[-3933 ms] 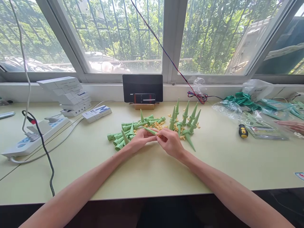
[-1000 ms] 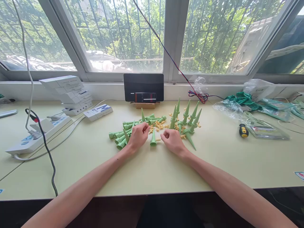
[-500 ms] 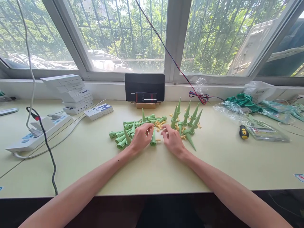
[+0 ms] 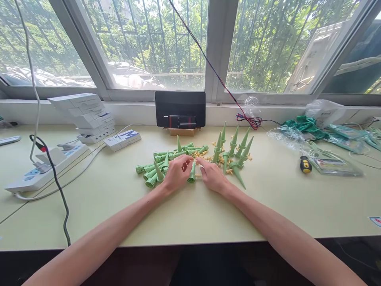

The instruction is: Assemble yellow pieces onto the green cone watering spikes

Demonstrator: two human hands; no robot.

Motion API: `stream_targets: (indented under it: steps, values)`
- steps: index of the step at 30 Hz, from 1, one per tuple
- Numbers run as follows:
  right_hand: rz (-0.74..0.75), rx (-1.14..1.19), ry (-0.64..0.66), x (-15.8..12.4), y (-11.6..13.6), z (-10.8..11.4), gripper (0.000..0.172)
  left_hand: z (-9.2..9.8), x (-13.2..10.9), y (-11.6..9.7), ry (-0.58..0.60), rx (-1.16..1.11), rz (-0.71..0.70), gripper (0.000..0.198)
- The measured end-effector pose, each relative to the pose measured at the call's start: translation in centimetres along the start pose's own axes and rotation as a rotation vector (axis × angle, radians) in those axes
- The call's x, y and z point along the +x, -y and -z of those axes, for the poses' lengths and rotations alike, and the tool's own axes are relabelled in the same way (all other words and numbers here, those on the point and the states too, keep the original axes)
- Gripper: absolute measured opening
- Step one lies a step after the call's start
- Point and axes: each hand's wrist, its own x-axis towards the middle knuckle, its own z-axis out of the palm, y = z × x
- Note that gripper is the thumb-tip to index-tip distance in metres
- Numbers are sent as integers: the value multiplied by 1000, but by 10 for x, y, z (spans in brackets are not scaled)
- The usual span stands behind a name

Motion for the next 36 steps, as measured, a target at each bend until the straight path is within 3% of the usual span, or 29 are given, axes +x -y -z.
stream_targets:
  steps: [11,16,36]
  values:
    - [-1,11,-58,0,0,2,32,0,0,-1,10,-7,-1,14]
    - [26,22,-115,0,-3,0,34,1,0,-1,11,0,1,14]
    - [-129,-201,21,-2,0,2,34,0,0,-1,20,-16,13,15]
